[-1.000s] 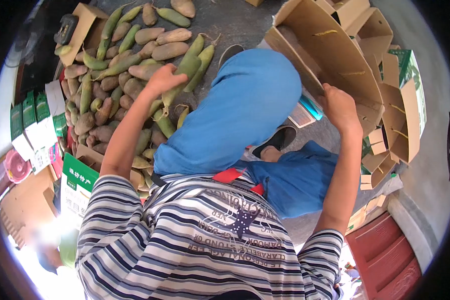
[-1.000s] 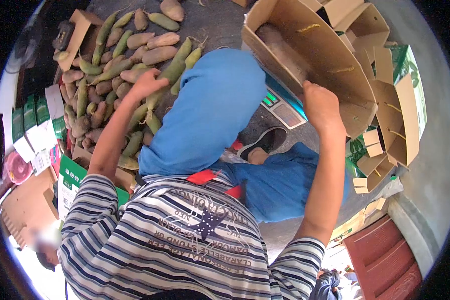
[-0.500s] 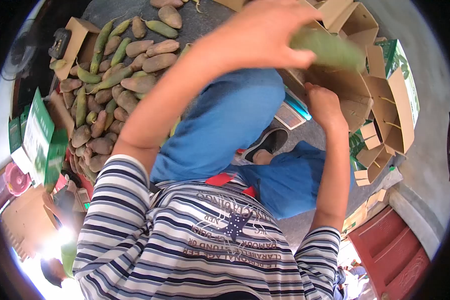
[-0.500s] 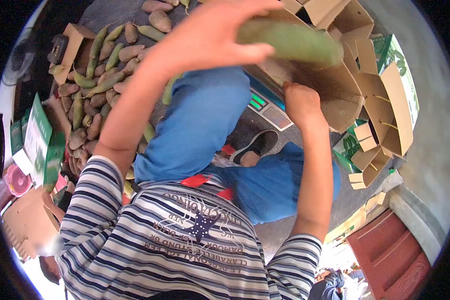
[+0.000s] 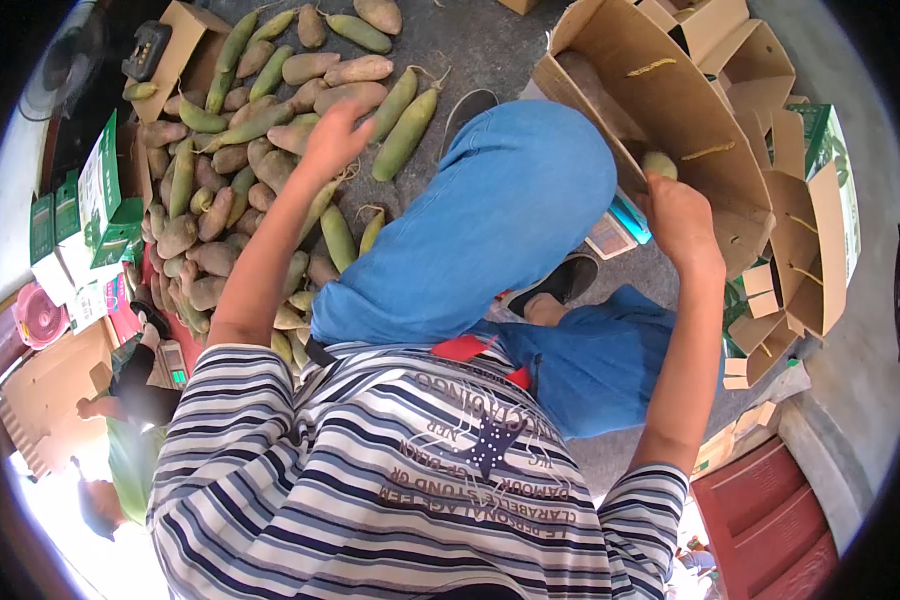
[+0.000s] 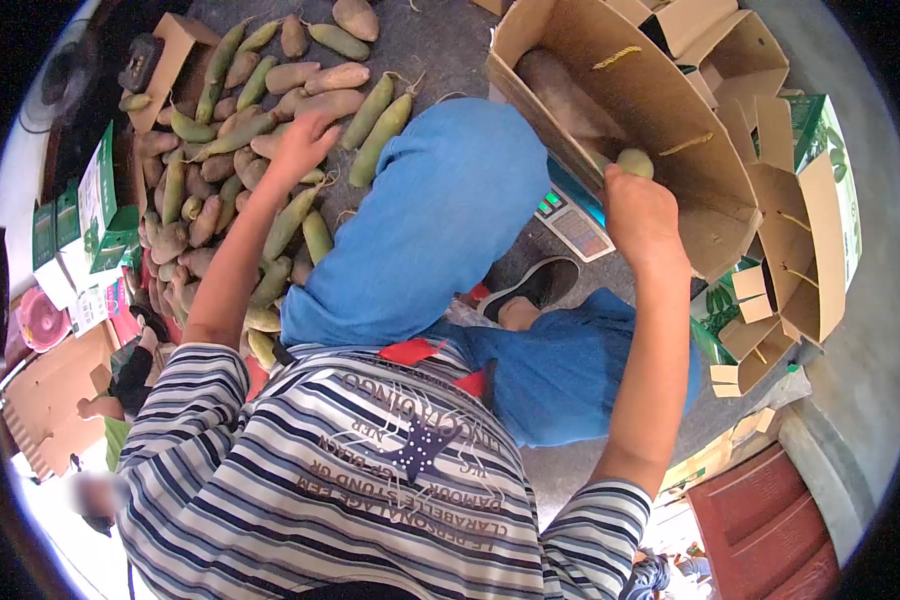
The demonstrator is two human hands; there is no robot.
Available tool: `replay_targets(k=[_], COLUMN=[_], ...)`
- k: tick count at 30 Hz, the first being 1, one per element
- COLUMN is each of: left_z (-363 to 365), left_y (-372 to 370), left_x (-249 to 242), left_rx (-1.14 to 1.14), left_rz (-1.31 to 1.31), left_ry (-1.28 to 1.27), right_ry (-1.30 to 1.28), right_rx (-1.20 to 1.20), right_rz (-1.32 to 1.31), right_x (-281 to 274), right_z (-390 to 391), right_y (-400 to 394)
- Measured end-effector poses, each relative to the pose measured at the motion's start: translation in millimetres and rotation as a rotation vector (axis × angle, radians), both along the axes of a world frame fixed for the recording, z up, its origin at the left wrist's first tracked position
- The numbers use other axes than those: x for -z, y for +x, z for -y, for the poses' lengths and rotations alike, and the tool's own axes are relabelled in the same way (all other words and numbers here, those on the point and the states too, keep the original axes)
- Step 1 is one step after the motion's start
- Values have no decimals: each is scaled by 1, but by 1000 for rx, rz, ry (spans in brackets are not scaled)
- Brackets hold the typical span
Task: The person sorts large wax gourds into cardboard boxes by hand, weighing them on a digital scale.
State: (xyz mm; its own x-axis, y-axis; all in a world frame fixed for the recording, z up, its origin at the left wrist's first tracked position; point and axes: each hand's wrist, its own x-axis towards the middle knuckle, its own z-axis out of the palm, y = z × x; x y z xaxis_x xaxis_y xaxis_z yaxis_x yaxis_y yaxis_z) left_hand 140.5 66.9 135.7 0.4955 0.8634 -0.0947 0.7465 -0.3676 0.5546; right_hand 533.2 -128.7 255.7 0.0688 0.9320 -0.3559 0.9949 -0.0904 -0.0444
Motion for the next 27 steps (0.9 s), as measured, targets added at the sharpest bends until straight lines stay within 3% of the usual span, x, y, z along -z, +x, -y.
replay_targets(k=[3,7,9,12,14,19,22,26,27], left_z=[8,35,53,80,87,92,95,93,91], left_y=[-70,-139,-185,-177,-186,-153,-139,-138,-120], left_x=[35,88,129,108,127,102,98,131,122], left_rx=[-69,-174,-221,-368,-395,-356,-337,-301,-412], left_rz=[-533,-865,-844,-876,-913,-1003,-930,-482,-369], left_ry=[-130,-369,-485,-488,-367,-300,-282,-303,-347], right_ry=[20,30,26,13,-30,7,-34,35,34], right_rx=[-23,0,4,12,40,48,57,38,42], right_rz=[0,23,25,18,22,17,40,13,10], right_x=[-2,-2,-2,-3,3,7,4,10,10], right_z=[2,-1,-2,-4,-4,-2,-4,0,0], right_y=[-2,-1,-2,-2,3,5,2,5,5])
